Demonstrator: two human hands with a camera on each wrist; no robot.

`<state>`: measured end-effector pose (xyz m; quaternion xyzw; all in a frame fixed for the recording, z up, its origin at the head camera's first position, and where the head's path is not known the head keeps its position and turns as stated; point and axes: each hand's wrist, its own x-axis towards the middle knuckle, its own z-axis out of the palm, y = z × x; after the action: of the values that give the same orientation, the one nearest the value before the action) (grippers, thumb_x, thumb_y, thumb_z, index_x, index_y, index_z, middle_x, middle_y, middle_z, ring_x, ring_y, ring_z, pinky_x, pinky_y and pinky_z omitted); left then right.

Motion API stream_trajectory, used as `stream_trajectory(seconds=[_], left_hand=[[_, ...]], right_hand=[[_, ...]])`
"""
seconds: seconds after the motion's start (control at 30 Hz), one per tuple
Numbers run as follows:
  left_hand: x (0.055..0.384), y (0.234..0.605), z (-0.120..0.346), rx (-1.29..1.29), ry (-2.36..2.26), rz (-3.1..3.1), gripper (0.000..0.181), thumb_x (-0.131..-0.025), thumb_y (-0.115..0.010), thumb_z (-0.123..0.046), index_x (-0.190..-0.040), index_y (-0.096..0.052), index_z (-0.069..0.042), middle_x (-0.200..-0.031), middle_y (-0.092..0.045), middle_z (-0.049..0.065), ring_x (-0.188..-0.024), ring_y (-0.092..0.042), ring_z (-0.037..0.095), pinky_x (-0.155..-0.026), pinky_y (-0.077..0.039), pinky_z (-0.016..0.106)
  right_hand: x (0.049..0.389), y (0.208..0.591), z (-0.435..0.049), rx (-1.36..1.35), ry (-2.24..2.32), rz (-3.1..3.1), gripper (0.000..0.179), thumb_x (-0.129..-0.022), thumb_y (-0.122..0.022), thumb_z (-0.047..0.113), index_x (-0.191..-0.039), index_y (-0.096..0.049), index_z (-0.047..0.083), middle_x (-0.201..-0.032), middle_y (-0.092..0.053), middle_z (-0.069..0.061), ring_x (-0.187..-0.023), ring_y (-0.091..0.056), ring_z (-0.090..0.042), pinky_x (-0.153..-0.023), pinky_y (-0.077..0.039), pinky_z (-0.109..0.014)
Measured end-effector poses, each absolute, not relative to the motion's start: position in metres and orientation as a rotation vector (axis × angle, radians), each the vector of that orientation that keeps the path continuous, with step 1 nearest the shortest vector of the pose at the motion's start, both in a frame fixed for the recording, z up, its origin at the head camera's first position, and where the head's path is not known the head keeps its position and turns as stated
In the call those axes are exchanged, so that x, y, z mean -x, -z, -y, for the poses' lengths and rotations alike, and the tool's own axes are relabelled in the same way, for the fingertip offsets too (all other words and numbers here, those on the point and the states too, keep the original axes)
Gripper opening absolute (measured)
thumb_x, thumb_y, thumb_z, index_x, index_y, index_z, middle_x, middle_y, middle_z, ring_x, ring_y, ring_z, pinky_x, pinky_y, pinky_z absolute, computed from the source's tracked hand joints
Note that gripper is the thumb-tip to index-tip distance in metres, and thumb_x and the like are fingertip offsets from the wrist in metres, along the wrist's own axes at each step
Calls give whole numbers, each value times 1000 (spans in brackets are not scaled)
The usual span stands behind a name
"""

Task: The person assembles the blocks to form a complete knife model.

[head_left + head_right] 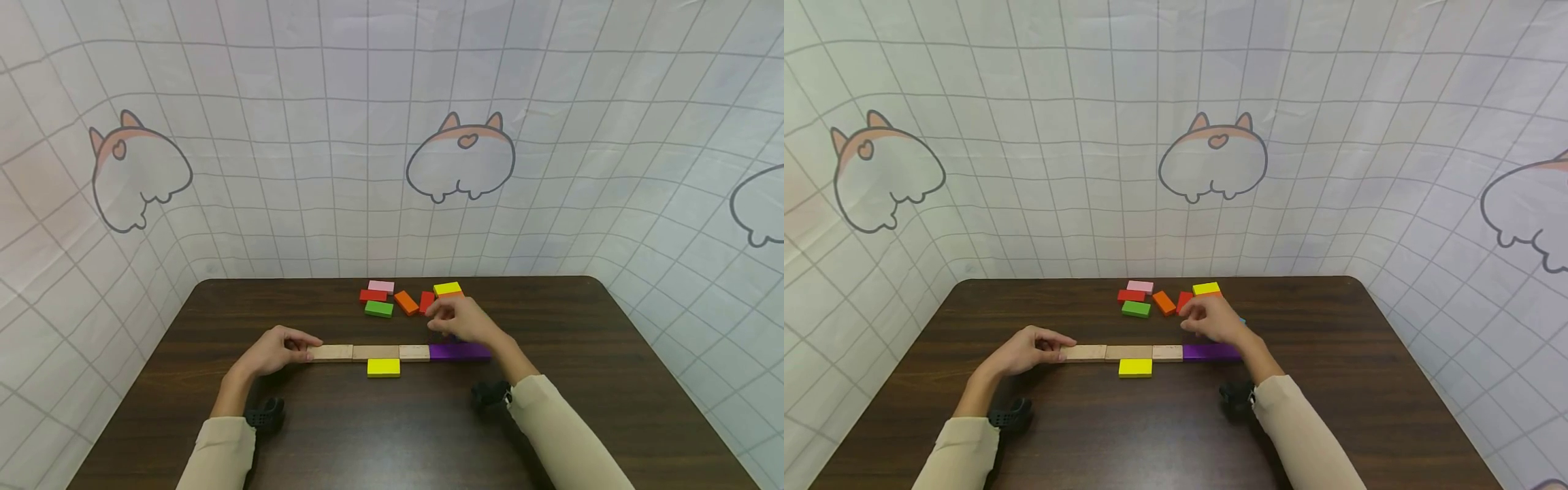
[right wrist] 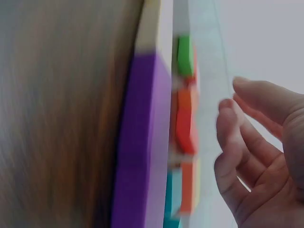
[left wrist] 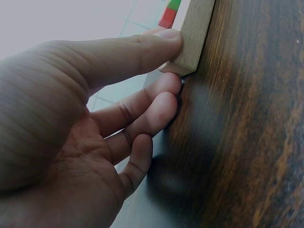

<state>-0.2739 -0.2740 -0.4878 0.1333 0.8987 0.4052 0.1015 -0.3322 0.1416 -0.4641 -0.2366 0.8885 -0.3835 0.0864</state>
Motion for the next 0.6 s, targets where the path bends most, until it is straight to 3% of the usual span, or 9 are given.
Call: stream_trajectory(seconds=[0.2,0.6], left_hand=[[274,488,275,-401,-1186,-2659,24,-92,-77,-16,-116,-79,-13,-85,-67,4,-73,-51,17,-64,-44,30],[275,490,276,-391,-1190,-2655,23,-92,-77,-17,-115,-79,-14,-86,-68,3,-73,-52,17,-64,-44,30]], right_hand=[[363,471,-174,545,1102,-2799,26,-94,-75,16,-117,-72,6,-94,-71,-8,-81,-62,-21,-72,-51,-33],[393,488,-200,412,1003,-2821,41,-96,-72,16,-135,-64,7,-122,-65,-21,-110,-59,-37,-94,-49,-52]])
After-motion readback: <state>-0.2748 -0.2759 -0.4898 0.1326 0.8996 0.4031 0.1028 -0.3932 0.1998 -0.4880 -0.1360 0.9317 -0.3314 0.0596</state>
